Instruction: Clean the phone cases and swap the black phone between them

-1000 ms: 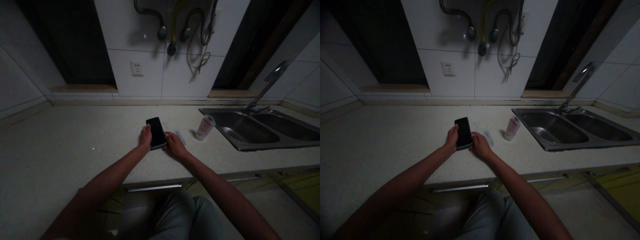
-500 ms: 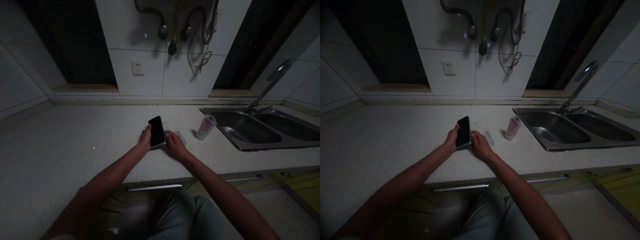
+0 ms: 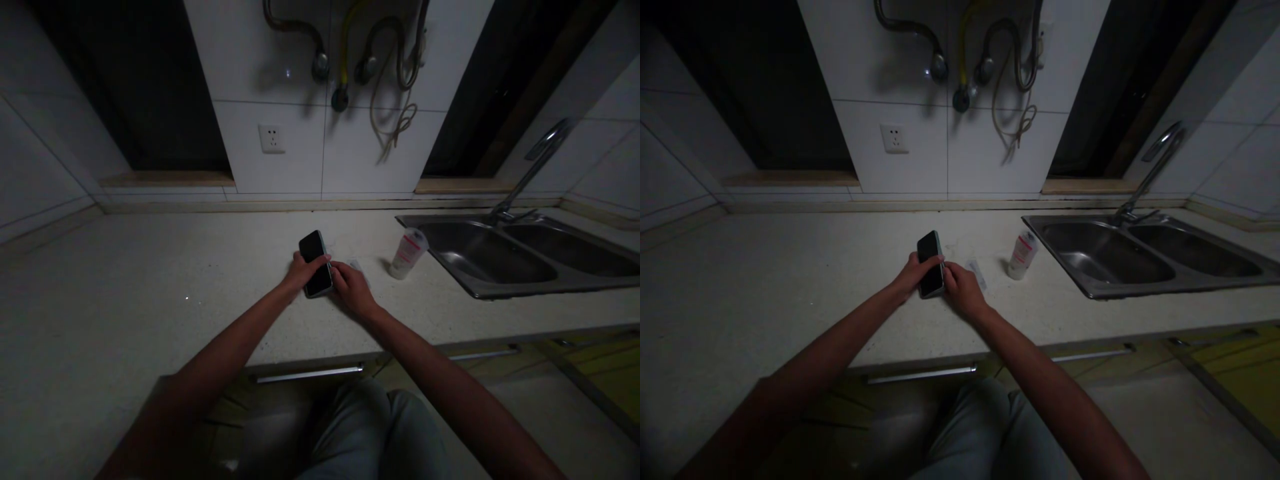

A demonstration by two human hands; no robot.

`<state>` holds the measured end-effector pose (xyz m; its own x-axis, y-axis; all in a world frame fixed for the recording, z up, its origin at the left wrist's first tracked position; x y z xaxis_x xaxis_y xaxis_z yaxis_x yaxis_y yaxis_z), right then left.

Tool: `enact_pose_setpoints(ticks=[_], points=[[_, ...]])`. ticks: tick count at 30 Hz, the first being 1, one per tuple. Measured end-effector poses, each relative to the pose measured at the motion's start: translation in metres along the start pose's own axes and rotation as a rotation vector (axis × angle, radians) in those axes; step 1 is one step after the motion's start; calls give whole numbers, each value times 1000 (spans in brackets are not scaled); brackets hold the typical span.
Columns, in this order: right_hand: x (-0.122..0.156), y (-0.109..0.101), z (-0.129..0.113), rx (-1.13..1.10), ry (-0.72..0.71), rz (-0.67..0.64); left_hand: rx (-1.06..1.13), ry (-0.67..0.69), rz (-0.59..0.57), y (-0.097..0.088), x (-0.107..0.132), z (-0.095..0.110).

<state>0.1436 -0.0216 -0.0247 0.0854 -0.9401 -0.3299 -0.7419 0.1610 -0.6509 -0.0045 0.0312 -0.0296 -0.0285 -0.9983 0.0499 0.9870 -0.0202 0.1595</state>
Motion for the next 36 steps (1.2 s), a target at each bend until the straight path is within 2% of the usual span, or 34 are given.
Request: enact_pose_setpoints(ticks=[4, 7, 11, 17, 21, 26, 29, 31, 34, 36], points=[[2, -4, -3, 21, 0, 20, 27, -18, -225, 8, 6, 9], [3, -6, -4, 36, -12, 22, 19, -6, -305, 9, 9, 16], [4, -7, -7, 57, -70, 28, -51, 7, -289, 5, 11, 20], [4, -10, -13, 38, -165, 60, -71, -149, -307, 0, 12, 16], [1, -9, -17, 4, -169, -32, -23, -206, -340, -1, 12, 16], [1, -6, -24, 82, -208, -118, 76, -225, -408, 0, 16, 23], [5, -6, -27, 141, -260, -127, 72, -211, -411, 1, 19, 27], [8, -8, -27, 184, -304, -100, 86, -145, -399, 2, 21, 30], [11, -12, -25, 201, -330, -40, 177, -72, -347, 5, 23, 30], [10, -13, -25, 179, -312, -21, 260, -89, -299, 8, 22, 26]])
Point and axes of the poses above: each hand's wrist, its own x-axis away from the middle knuckle, its own y-axis out of the palm, z = x × y, the point moved 5 cm from there along -x, towards the middle knuckle, and after that the axes turned 12 degrees about x, right-handed, at the moved point
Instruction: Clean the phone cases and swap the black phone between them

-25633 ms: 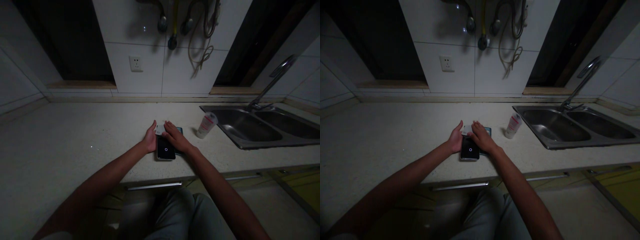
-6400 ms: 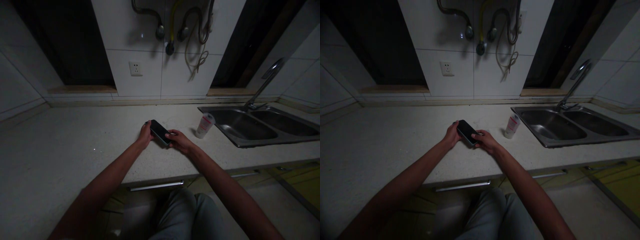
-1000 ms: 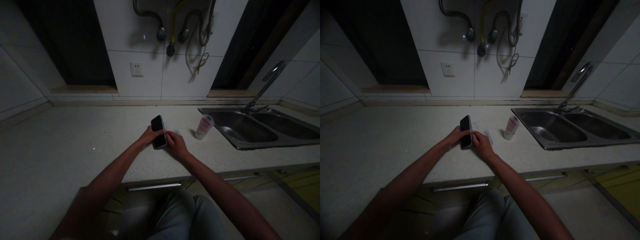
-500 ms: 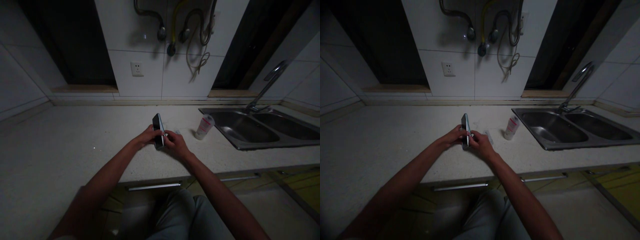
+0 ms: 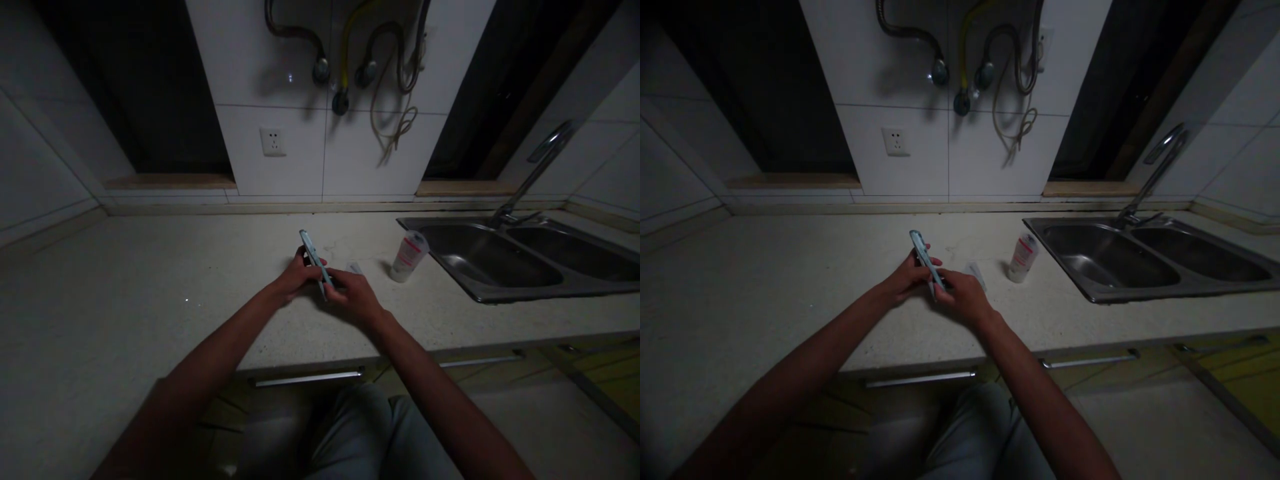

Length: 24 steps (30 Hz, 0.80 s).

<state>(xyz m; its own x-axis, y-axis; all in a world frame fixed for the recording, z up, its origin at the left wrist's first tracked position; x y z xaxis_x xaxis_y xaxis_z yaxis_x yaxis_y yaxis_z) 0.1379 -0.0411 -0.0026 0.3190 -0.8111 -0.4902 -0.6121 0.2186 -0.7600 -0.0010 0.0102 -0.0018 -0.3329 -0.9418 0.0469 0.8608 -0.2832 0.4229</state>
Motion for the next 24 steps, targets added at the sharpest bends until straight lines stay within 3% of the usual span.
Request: enact_pose_setpoints(ticks=[5, 8, 14, 24], points=[[-4, 0, 3, -34, 127, 7, 145, 11, 152, -5, -8, -11], [-5, 2, 5, -82, 155, -16, 163, 7, 185, -10, -10, -13], [-3, 5, 7, -46, 131, -140, 142, -43, 135, -10, -8, -9], [-3, 6, -9, 398, 68, -322, 42, -214, 8, -15, -9, -2]])
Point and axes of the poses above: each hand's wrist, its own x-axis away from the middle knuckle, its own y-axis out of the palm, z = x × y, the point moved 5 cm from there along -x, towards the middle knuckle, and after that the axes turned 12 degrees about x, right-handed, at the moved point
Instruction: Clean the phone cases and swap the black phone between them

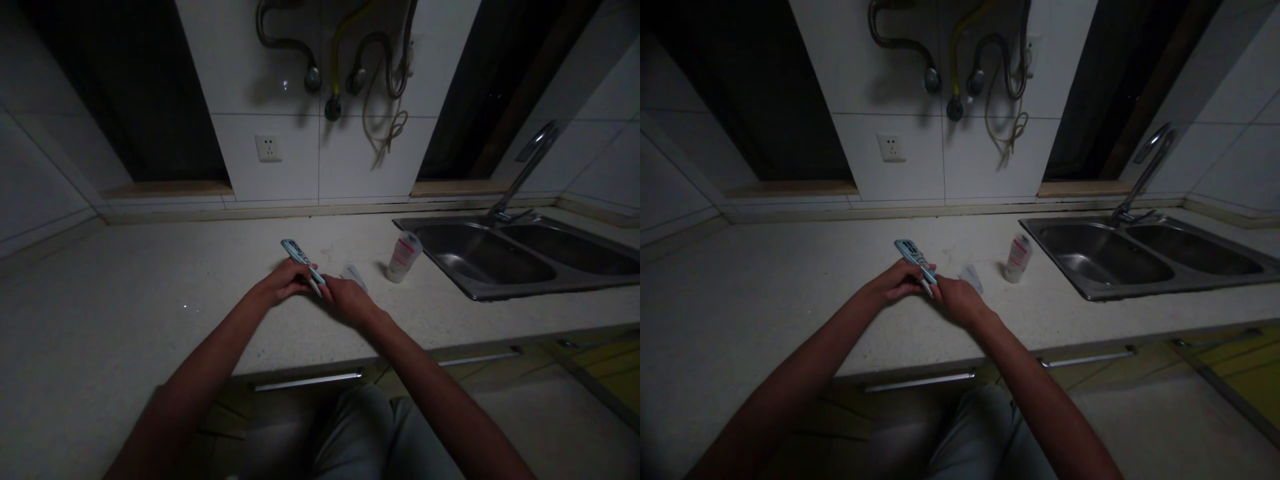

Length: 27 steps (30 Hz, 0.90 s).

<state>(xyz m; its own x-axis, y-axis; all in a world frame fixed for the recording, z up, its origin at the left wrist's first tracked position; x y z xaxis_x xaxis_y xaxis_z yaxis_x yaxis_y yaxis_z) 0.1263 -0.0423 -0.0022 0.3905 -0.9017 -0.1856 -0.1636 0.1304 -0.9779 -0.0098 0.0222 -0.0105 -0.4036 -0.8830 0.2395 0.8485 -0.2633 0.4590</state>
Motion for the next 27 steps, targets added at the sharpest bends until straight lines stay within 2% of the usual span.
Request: enact_pose_setpoints(ticks=[4, 13, 27], points=[[2, 0, -5, 132, -1, -27, -16, -72, -62, -1, 1, 1], [3, 3, -10, 230, -42, -33, -43, -97, -152, -9, 1, 2], [1, 3, -10, 258, -43, -16, 65, -179, -156, -5, 5, 5]])
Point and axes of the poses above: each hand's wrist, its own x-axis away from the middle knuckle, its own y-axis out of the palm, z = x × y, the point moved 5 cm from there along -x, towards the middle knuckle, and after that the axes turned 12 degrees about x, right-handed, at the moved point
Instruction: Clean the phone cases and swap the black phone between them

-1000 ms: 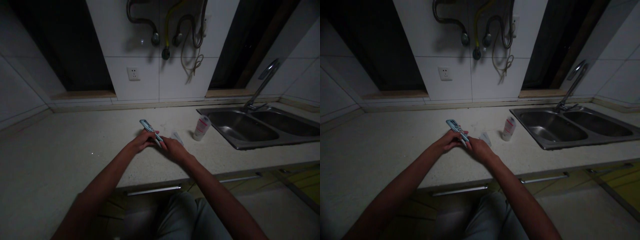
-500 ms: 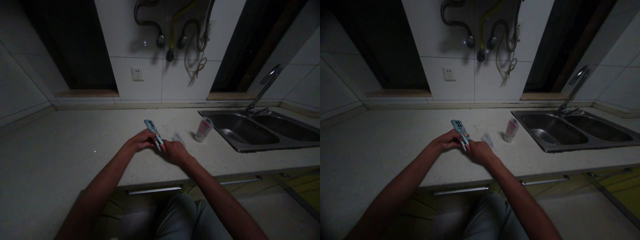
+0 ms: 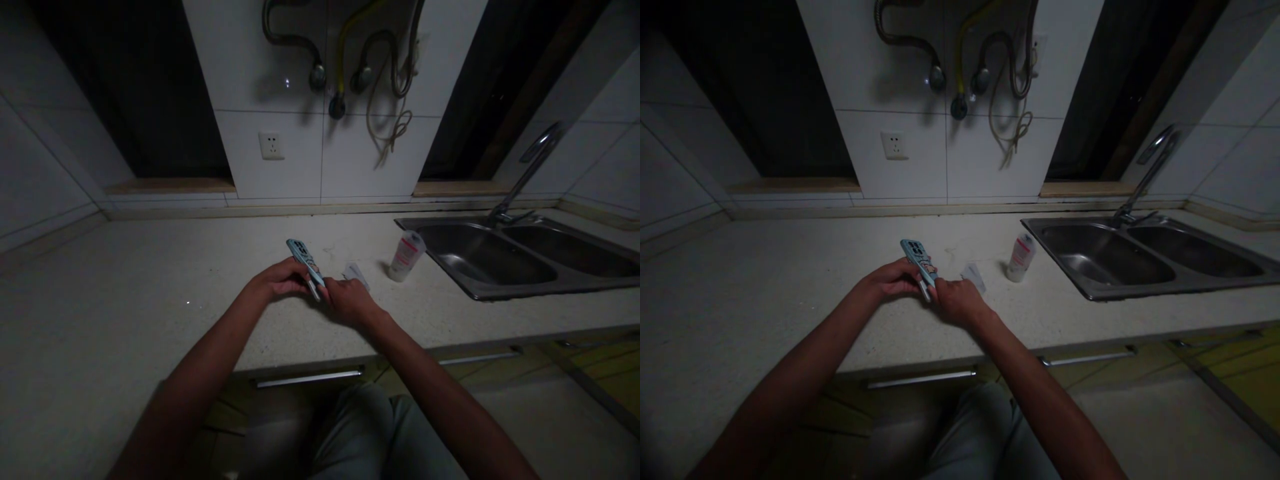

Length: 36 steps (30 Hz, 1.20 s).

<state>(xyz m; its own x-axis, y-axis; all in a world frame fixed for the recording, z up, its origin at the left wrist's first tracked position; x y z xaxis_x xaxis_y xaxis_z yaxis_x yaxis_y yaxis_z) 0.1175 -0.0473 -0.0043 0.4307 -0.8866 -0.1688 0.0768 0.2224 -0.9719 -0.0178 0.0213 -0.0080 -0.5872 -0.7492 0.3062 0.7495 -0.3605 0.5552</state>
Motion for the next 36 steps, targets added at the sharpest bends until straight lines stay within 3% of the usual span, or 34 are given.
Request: enact_pose_setpoints(ticks=[14, 22, 28, 36], points=[[-3, -3, -8, 69, -62, -37, 36, -87, -37, -10, -3, -2], [-11, -16, -5, 120, -95, -132, 57, -126, -71, -14, -8, -6], [-13, -30, -3, 114, -180, -166, 123, -131, -11, -14, -7, -8], [-15, -33, 15, 84, -116, -211, 127, -192, 78, -12, -10, -14]])
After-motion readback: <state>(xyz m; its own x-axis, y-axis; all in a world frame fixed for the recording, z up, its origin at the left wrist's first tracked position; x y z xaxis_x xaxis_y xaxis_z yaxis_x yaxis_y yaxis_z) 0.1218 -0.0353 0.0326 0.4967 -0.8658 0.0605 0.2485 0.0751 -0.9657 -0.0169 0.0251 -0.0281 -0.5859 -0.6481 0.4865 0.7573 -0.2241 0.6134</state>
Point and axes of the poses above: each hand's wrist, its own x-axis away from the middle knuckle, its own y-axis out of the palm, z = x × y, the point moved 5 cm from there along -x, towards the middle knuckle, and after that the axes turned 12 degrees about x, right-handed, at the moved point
